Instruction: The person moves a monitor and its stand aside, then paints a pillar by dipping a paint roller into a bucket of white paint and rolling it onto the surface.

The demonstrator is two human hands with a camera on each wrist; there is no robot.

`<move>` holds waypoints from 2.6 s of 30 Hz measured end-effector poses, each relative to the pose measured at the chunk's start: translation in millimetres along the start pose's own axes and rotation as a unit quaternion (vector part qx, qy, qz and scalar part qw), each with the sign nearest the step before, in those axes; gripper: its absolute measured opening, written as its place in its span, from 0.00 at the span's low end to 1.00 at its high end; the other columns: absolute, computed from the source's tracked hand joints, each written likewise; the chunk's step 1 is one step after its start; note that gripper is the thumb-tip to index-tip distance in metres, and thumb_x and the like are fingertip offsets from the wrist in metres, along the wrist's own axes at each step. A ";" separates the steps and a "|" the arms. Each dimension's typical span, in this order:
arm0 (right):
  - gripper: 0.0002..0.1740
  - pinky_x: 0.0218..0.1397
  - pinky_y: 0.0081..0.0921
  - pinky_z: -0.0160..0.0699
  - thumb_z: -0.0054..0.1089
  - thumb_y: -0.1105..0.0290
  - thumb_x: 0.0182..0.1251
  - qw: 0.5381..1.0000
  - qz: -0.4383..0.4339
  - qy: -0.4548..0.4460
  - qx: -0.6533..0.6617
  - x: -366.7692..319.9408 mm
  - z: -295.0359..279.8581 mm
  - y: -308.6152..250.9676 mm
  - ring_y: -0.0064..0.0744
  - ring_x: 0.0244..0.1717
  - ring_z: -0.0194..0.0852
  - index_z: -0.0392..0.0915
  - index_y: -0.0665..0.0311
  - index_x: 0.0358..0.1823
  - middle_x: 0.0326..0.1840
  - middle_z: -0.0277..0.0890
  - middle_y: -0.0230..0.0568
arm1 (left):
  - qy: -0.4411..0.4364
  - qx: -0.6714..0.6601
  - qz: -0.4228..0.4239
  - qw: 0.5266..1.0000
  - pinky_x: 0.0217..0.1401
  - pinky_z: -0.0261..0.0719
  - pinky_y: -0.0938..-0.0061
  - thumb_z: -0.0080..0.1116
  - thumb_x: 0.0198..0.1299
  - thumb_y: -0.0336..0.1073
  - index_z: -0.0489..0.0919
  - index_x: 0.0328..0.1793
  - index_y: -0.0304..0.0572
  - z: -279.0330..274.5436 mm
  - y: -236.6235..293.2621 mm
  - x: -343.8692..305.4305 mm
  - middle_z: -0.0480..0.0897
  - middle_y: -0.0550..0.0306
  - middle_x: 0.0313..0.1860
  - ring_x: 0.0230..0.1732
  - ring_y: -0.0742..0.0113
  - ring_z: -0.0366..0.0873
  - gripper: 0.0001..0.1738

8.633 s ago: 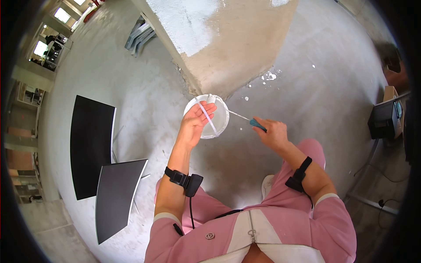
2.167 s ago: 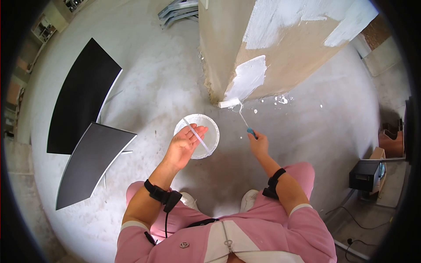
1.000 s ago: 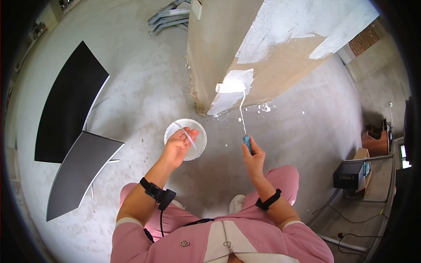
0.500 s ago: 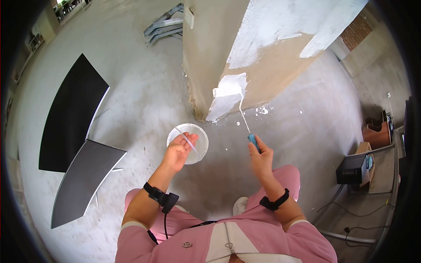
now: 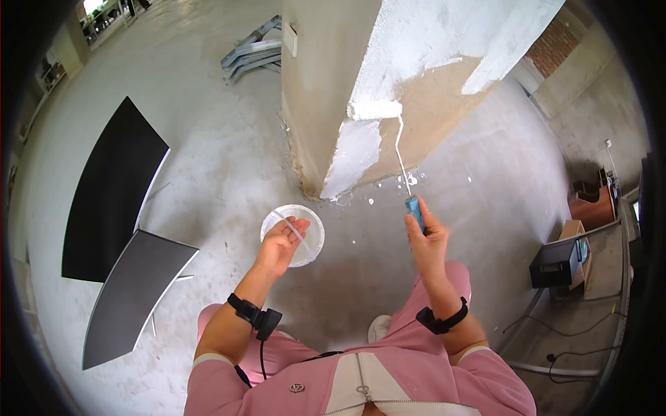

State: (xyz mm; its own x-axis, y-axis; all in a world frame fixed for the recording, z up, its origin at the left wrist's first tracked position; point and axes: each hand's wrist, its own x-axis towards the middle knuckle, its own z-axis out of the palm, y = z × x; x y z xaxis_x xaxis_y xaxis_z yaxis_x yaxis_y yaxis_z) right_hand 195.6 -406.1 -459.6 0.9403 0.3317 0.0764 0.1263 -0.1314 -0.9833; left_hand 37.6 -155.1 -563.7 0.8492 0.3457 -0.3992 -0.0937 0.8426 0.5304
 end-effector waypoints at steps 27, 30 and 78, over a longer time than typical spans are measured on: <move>0.23 0.28 0.13 0.62 0.59 0.76 0.68 0.999 -0.044 0.000 -0.024 27.7 -11.8 5.1 0.11 0.25 0.59 0.73 0.65 0.65 0.27 0.66 0.21 | 0.005 -0.007 -0.006 1.000 0.76 0.59 0.59 0.43 0.34 0.17 0.68 0.57 0.30 -5.3 -0.9 3.0 0.74 0.43 0.60 0.72 0.44 0.64 0.34; 0.23 0.29 0.13 0.63 0.60 0.76 0.67 0.999 -0.013 -0.017 -0.040 21.9 -17.2 34.6 0.11 0.26 0.60 0.74 0.64 0.64 0.27 0.68 0.21 | 0.008 -0.002 -0.003 1.000 0.76 0.59 0.59 0.42 0.36 0.17 0.68 0.57 0.30 0.6 -0.5 0.2 0.73 0.43 0.61 0.73 0.44 0.63 0.33; 0.23 0.49 0.21 0.75 0.60 0.72 0.66 0.995 -0.003 -0.028 -0.096 49.2 -17.4 285.7 0.22 0.45 0.80 0.74 0.62 0.64 0.46 0.84 0.47 | 0.117 0.090 0.028 0.989 0.77 0.59 0.58 0.46 0.29 0.22 0.69 0.56 0.29 82.9 0.2 -30.5 0.76 0.45 0.54 0.69 0.43 0.66 0.36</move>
State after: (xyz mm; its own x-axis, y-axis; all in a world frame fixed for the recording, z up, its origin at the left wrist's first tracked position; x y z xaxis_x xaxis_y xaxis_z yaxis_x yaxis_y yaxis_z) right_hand 283.5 -443.6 -733.9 0.9212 0.3832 0.0680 0.1948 -0.3029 -0.9329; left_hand 54.8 -199.7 -489.4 0.7000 0.4937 -0.5159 -0.0259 0.7396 0.6726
